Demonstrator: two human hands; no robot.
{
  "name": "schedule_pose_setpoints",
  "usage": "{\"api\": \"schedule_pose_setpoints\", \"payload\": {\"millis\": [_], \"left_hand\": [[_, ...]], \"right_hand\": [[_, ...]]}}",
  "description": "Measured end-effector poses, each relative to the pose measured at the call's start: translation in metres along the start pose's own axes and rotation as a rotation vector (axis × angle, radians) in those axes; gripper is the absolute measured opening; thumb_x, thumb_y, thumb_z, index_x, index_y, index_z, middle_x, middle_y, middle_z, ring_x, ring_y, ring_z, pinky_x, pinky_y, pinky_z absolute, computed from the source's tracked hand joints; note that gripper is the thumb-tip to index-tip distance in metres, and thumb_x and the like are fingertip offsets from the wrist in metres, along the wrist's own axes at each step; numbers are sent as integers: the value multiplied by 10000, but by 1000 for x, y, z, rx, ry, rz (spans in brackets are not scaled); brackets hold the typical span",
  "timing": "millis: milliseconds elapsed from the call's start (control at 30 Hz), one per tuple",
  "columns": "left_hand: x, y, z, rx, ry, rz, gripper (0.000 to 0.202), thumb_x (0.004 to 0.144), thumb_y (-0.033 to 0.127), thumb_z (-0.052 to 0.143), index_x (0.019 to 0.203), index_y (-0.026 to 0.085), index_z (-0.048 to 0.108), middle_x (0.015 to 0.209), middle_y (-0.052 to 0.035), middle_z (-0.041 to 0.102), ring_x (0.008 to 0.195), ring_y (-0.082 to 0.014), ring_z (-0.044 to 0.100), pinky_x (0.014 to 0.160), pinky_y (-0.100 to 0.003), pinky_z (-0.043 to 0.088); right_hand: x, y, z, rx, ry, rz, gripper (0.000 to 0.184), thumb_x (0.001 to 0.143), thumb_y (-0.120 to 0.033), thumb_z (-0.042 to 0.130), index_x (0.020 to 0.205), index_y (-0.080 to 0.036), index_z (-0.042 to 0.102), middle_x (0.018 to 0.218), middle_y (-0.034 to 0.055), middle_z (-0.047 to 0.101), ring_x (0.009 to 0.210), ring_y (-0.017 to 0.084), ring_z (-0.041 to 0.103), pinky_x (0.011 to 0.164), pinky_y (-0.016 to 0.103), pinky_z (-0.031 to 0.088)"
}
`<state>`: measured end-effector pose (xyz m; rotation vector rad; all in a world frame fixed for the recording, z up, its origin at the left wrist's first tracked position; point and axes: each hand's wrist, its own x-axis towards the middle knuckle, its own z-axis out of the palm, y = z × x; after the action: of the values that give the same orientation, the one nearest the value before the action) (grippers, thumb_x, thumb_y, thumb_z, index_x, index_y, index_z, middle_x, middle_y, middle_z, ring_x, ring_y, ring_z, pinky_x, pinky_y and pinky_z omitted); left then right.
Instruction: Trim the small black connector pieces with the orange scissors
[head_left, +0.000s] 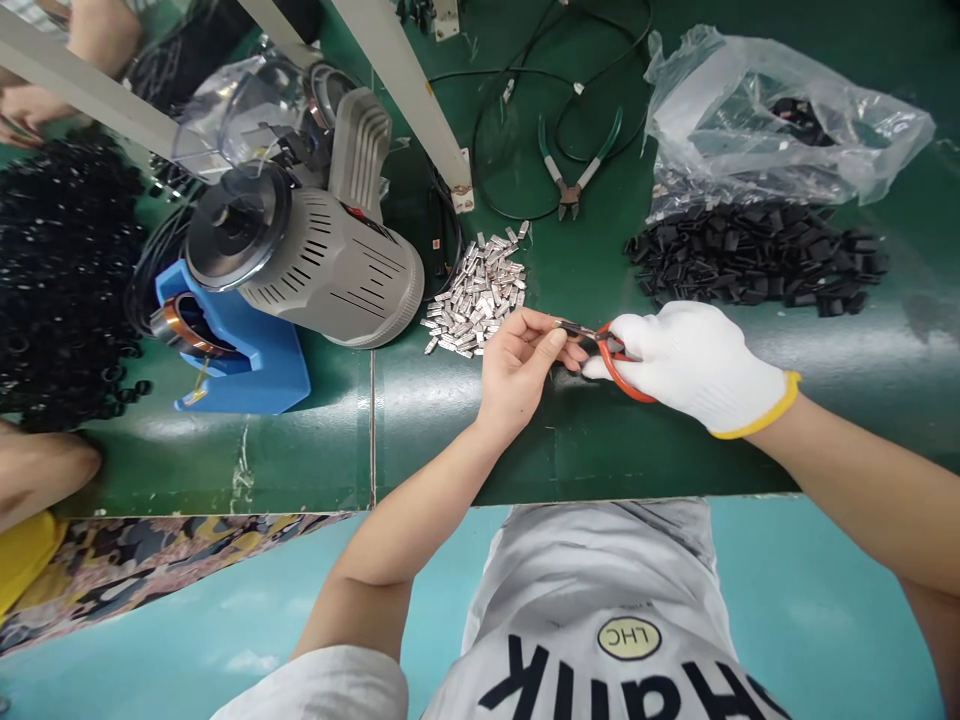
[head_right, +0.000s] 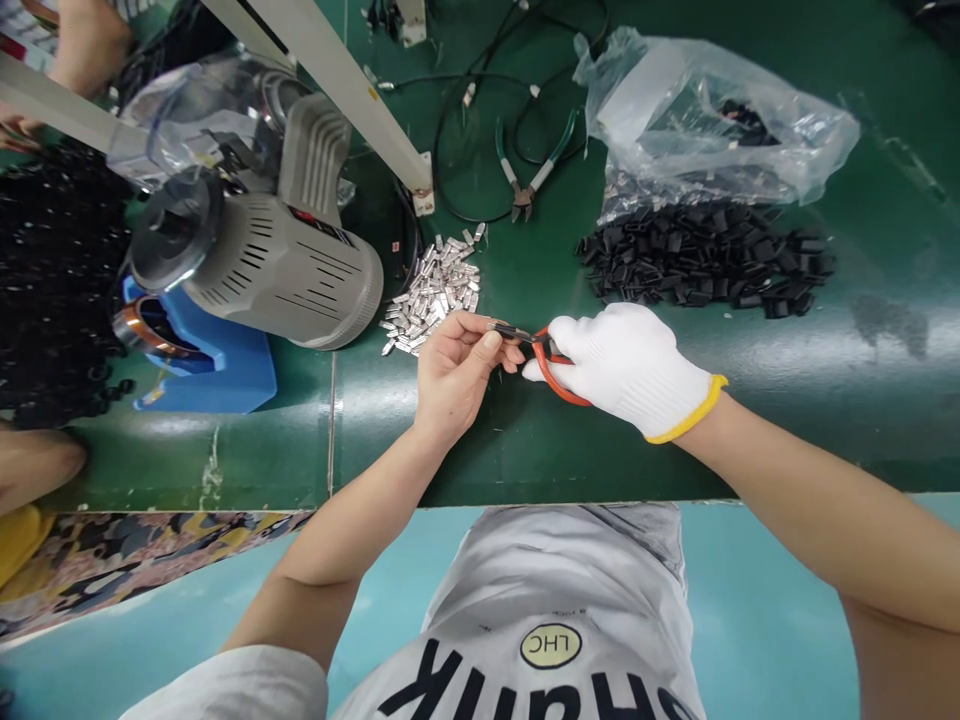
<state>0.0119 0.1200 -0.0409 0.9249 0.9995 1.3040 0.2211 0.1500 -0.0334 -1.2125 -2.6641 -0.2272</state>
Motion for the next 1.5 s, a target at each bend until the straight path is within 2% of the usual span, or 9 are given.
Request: {"api": "schedule_pose_setpoints", "payload": {"millis": [200,433,633,1000,1200,1300,1500], "left_hand": [[0,0,1,30,-74,6,332,861,432,785,914,159,605,809,-37,732,665,-127,702,603,-253,566],[-2,-3,2,76,-108,10,299,885,411,766,921,159,609,781,-30,721,647,-112,677,601,-245,553],[-4,-4,3,84,-101,14,280,881,386,774,923,156,621,786,-35,724,650,-117,681,609,-254,555],[-4,-1,5,110,-53,29,301,873,407,779,909,152,622,815,-41,732,660,-117,689,615,-257,567],[-4,0,3,106,-52,37,304,869,409,783,910,154,623,827,-47,739,669,-120,696,633,-262,569],[-4,-1,3,94,-57,46,292,873,397,782,916,154,625,825,-47,744,658,-117,692,632,-260,564],[-6,-4,5,96,-99,-19,329,861,444,784,894,166,612,808,-34,732,627,-96,654,586,-237,527]], "right_hand": [[10,4,-14,178,-159,55,546,910,-754,476,803,-238,617,599,20,593,543,187,457,617,334,189],[9,4,-16,179,-190,55,574,917,-761,432,761,-236,601,568,28,551,529,185,425,617,338,175],[2,3,-13,75,-168,64,654,904,-814,395,747,-216,609,564,54,532,569,192,443,618,325,136],[2,-3,-7,49,-158,78,714,894,-862,350,734,-210,594,532,25,476,524,167,386,579,313,105],[0,-1,1,27,-61,65,662,903,-824,409,739,-211,598,533,26,484,517,172,403,592,315,98],[4,2,-2,81,-25,56,634,875,-824,461,736,-218,583,528,16,495,520,165,391,607,306,123],[13,6,-22,162,-222,3,624,883,-796,473,761,-194,584,582,33,551,506,136,359,614,318,128]]}}
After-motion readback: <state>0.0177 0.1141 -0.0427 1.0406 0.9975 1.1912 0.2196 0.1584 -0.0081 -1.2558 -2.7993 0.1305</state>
